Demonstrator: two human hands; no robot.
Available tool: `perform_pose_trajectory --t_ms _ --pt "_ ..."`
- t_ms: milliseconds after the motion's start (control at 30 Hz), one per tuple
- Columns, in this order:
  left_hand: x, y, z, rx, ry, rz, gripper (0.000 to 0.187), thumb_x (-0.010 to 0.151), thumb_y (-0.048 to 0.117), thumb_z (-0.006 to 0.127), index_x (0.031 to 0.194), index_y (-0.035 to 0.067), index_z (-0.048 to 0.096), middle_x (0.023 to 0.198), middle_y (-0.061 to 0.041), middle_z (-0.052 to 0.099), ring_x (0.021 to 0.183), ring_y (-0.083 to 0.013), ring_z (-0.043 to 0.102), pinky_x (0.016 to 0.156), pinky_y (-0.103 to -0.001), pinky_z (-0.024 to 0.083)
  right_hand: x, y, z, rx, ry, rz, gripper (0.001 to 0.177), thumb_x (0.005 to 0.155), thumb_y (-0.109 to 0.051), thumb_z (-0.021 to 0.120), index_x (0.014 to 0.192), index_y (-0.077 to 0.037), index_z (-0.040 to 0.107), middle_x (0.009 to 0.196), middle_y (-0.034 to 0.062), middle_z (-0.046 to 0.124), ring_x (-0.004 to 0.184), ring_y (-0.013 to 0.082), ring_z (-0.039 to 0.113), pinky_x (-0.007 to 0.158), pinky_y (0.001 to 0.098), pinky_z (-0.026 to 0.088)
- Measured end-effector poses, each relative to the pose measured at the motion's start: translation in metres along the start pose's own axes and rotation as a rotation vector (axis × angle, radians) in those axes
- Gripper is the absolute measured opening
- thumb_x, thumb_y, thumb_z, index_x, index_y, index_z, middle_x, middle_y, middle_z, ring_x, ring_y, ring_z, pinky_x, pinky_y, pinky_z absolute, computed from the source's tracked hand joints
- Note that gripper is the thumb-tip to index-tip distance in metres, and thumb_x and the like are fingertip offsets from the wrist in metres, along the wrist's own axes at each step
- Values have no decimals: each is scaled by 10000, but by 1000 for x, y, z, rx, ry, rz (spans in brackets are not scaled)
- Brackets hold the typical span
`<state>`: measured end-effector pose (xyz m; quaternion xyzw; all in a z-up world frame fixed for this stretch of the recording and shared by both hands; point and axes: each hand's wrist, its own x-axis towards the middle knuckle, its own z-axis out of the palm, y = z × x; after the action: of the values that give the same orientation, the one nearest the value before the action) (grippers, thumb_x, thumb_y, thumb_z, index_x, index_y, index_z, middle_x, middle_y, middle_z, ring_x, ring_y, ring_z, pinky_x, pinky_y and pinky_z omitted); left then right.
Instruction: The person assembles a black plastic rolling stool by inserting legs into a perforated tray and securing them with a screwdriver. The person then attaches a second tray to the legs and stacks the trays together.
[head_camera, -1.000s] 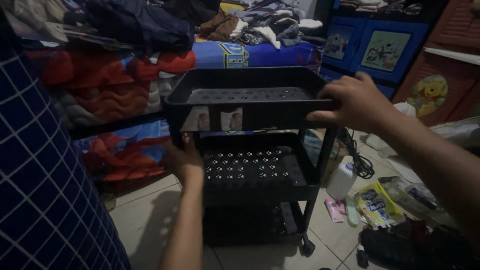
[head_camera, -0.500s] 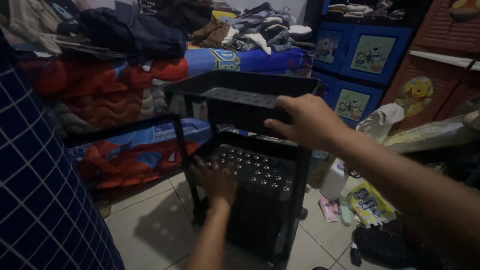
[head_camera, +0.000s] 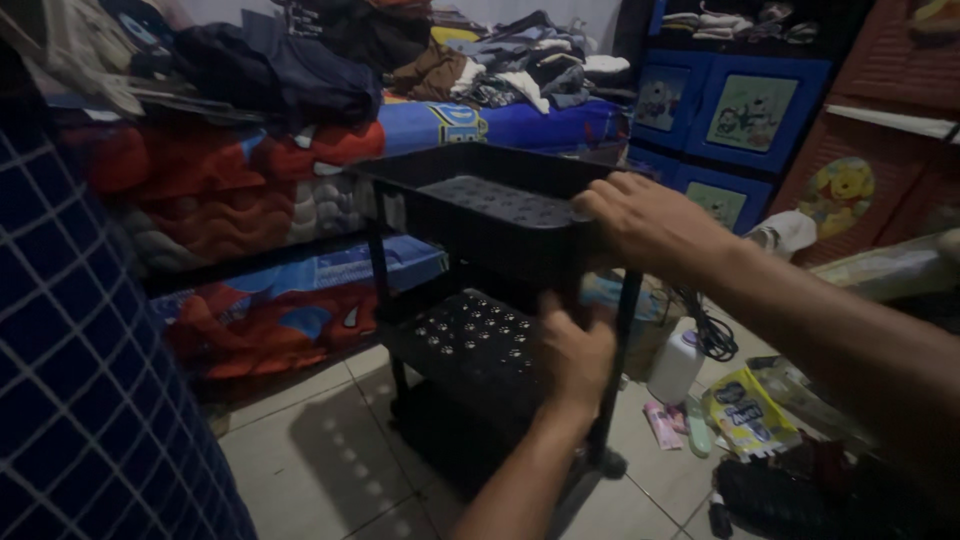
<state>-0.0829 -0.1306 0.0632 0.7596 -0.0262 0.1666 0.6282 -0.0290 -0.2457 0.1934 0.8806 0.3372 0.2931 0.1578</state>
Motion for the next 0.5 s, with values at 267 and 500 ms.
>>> perform_pose_trajectory --t_ms 267,500 --pt "31 -8 -58 60 312 187 384 783 362 770 1006 51 746 788 -152 762 740 -325 758 663 -427 571 23 -51 -11 -23 100 33 899 675 -506 877 1361 -59 506 1162 139 631 1073 313 637 813 425 545" --pt "53 -33 -58 29 300 248 286 856 328 703 887 50 765 806 -172 759 779 -336 765 698 -429 588 39 -64 -9 22 173 -51 1004 619 -319 883 1474 -95 407 1225 130 638 1088 327 672 743 410 598"
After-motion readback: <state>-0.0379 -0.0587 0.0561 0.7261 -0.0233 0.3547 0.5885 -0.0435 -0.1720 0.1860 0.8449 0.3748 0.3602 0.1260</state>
